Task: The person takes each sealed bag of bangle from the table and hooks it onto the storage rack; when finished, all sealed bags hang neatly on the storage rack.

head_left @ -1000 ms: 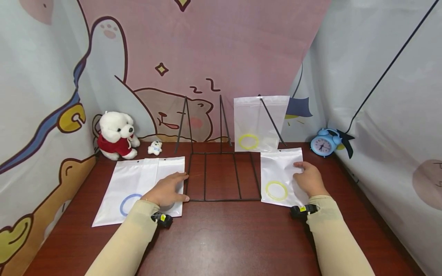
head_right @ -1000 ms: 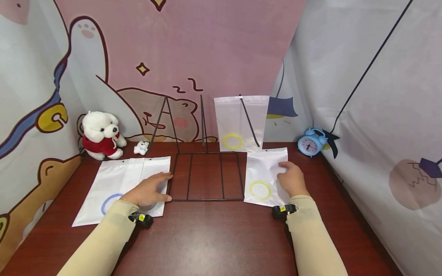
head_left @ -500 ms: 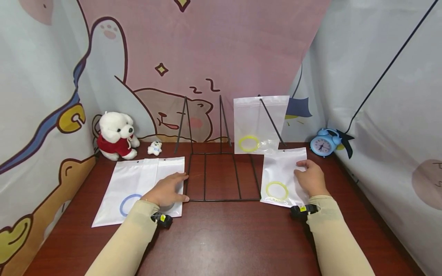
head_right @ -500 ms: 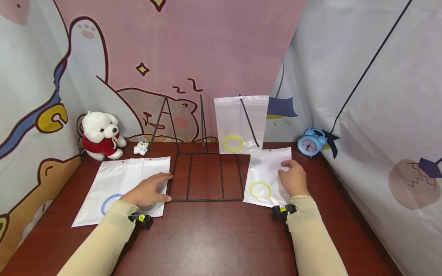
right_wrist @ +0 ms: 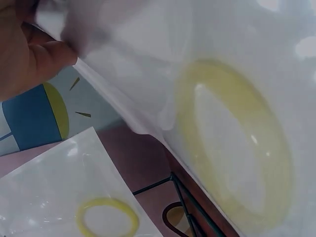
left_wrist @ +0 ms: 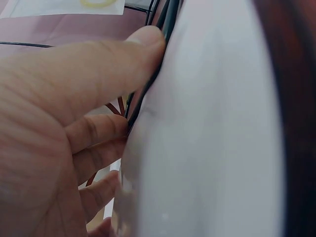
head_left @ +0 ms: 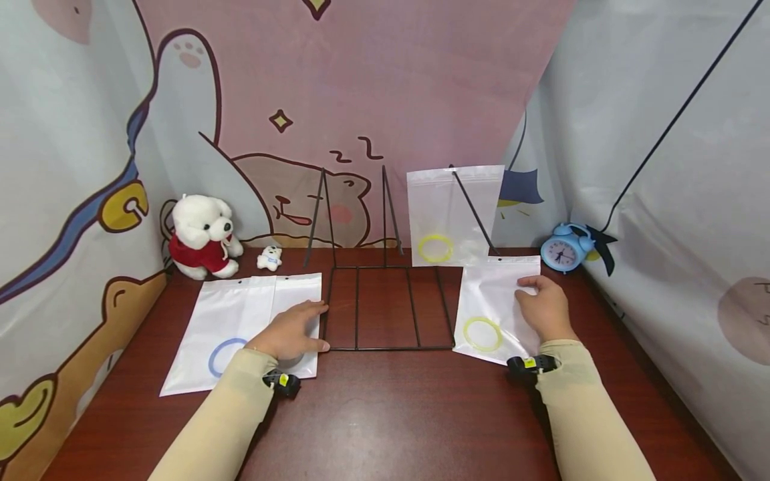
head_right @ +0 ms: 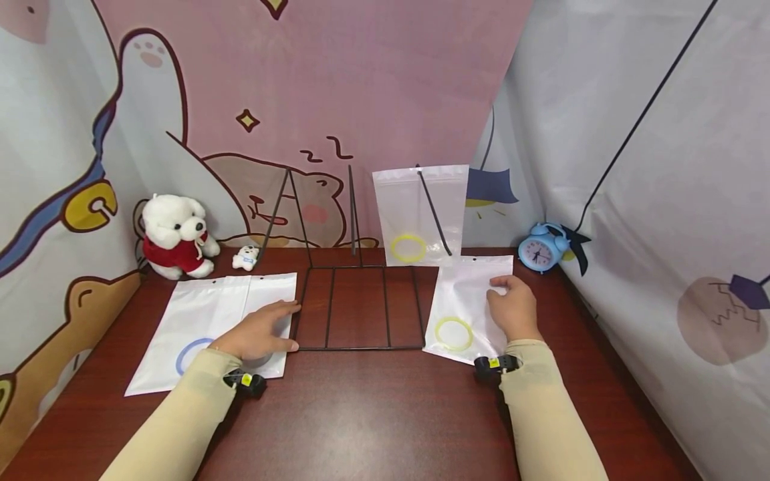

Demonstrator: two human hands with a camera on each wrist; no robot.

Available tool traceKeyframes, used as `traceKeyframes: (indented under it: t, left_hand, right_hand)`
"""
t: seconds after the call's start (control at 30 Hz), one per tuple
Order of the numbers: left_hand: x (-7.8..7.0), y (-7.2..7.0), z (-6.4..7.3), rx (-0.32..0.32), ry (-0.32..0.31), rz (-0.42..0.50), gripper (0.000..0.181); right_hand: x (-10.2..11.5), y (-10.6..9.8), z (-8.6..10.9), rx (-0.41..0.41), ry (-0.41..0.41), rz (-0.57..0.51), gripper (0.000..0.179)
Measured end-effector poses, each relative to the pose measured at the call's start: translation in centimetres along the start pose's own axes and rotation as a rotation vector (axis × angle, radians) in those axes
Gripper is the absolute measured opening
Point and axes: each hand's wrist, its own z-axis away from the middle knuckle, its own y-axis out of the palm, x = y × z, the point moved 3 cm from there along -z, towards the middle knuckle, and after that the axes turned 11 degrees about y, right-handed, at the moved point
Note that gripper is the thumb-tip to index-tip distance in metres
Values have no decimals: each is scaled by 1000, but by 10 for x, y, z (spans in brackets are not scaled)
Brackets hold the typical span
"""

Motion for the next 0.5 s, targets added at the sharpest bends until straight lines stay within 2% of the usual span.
traceKeyframes:
  t: [0.13, 0.3, 0.5]
  left_hand:
    - [-1, -1, 0, 0, 2, 0, 84]
    - [-1, -1, 0, 2, -2, 3, 83]
    - [-1, -1, 0, 0, -4, 3, 84]
  right_hand:
    - [2, -2, 2, -21, 9, 1, 36]
    - [3, -4, 1, -25, 38, -22, 47]
    - [0, -9, 1, -126, 68, -109, 50]
